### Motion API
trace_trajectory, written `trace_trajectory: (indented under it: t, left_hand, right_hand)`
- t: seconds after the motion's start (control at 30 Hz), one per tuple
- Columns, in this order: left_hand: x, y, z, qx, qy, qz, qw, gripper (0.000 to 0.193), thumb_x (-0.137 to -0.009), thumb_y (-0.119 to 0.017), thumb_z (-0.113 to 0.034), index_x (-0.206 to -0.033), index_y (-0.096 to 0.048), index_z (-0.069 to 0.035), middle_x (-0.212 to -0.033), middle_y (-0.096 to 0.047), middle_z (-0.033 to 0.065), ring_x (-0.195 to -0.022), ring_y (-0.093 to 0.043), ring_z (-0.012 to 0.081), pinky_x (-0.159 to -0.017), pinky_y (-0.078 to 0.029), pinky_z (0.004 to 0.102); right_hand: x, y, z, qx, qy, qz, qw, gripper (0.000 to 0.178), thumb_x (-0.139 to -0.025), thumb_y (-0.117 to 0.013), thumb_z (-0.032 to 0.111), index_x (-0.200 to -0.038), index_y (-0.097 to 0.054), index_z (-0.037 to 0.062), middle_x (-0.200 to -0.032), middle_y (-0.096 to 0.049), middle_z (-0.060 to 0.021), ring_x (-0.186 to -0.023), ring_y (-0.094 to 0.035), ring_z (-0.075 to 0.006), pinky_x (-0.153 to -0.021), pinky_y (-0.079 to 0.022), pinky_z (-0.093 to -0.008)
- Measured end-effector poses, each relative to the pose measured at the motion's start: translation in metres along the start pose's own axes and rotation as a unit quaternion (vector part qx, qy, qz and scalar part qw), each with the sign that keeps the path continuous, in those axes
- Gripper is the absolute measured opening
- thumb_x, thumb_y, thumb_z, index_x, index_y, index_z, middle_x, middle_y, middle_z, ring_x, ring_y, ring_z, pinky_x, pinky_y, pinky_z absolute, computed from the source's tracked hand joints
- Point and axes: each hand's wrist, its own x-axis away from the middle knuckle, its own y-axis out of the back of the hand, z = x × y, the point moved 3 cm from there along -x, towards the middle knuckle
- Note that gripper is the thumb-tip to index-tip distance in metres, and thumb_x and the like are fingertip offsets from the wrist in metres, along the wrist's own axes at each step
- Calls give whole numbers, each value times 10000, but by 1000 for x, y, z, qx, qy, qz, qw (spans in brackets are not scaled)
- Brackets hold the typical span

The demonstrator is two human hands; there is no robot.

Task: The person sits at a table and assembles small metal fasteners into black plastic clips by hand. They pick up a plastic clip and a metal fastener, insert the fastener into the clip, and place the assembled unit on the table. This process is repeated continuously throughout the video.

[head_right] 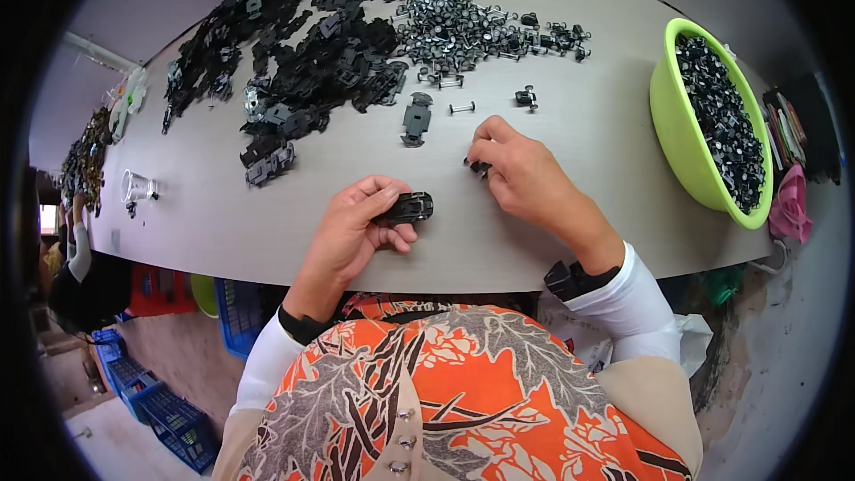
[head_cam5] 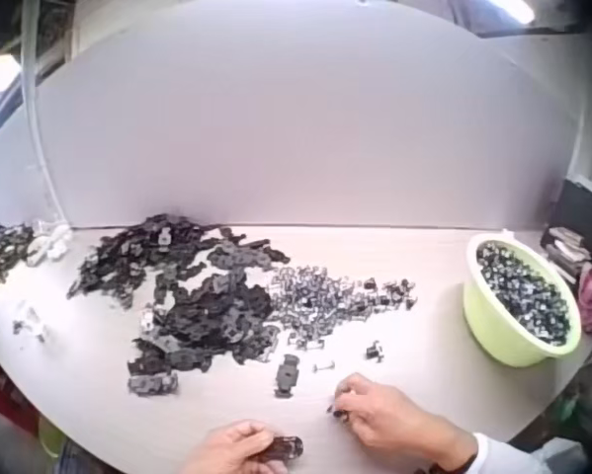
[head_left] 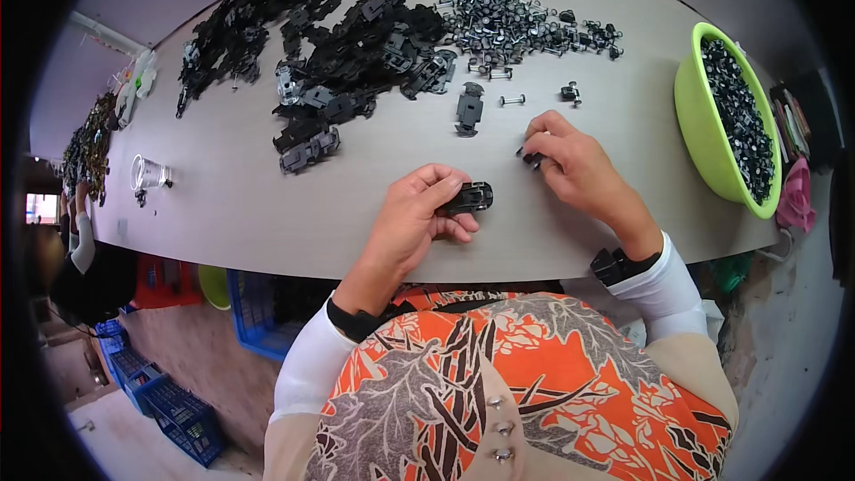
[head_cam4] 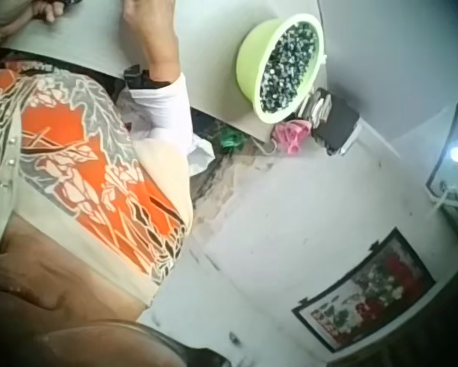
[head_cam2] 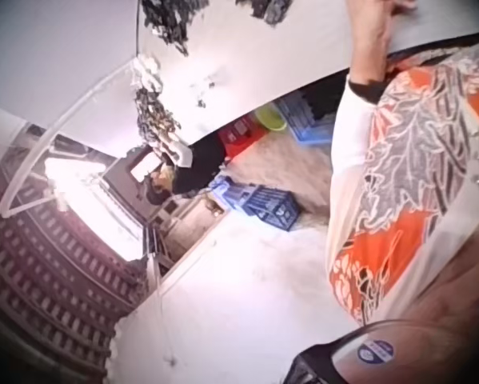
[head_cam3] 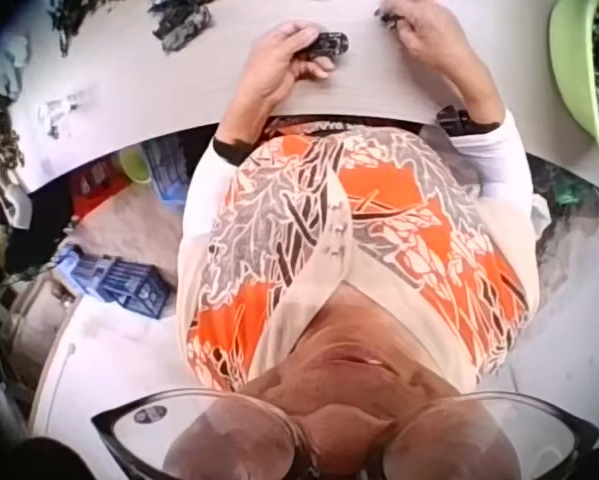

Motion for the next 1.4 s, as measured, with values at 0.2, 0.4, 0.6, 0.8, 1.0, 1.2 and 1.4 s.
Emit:
trace_trajectory:
  t: [0.2, 0.4, 0.6, 0.8, 1.0, 1.2, 1.4]
  left_hand:
    - [5, -3, -13, 59, 9, -3, 998, 349, -991, -451, -261, -1075, -537, 67, -994, -630, 213, -826, -683, 333, -711, -591, 378]
    - [3, 2, 7, 184, 30, 84, 979, 360, -994, -415, -231, -1128, -525, 84, -1096, -600, 236, -976, -644, 355, -866, -543, 468]
    - [15, 2, 8, 182, 21, 76, 980, 230, -965, -487, -147, -1021, -557, 65, -1037, -627, 197, -936, -664, 306, -845, -570, 424]
    - [18, 7, 9, 160, 0, 70, 985, 198, -959, -527, -166, -955, -560, 29, -940, -635, 143, -893, -677, 289, -799, -589, 378]
    - [26, -1, 2, 104, -13, 41, 994, 184, -962, -525, -168, -858, -519, -16, -799, -563, 49, -822, -660, 211, -747, -590, 350]
    - [38, 4, 9, 45, -40, -2, 998, 193, -943, -561, -191, -817, -541, -46, -798, -557, 21, -837, -631, 146, -710, -574, 303]
    - [60, 10, 2, -19, -106, -56, 993, 187, -913, -567, -131, -761, -550, -24, -722, -602, 43, -654, -619, 118, -579, -532, 257]
  right_hand:
    - [-6, -12, 8, -29, 85, -15, 996, 133, -720, -570, -64, -836, -589, -2, -850, -554, -97, -693, -593, -284, -608, -477, -352]
    - [4, -35, 65, -45, 161, -48, 985, 149, -717, -599, -46, -847, -592, 26, -865, -534, -97, -658, -588, -261, -557, -487, -356]
    - [9, -45, 62, -41, 152, -22, 987, 143, -719, -609, -37, -850, -596, 19, -860, -519, -96, -634, -587, -257, -535, -484, -357]
    - [8, -49, 65, -92, 161, -65, 980, 175, -701, -625, -74, -853, -609, 11, -853, -531, -98, -625, -580, -251, -529, -474, -339]
    - [9, -52, 69, -106, 175, -68, 977, 163, -702, -626, -83, -836, -609, 8, -828, -525, -93, -626, -562, -237, -525, -457, -325]
    - [6, -56, 81, -61, 189, 12, 980, 177, -698, -596, -92, -825, -592, 31, -782, -493, -99, -603, -540, -270, -508, -438, -357]
    - [-4, -69, 113, -50, 232, -7, 971, 230, -652, -578, -129, -812, -569, 36, -734, -489, -104, -573, -530, -281, -466, -422, -370]
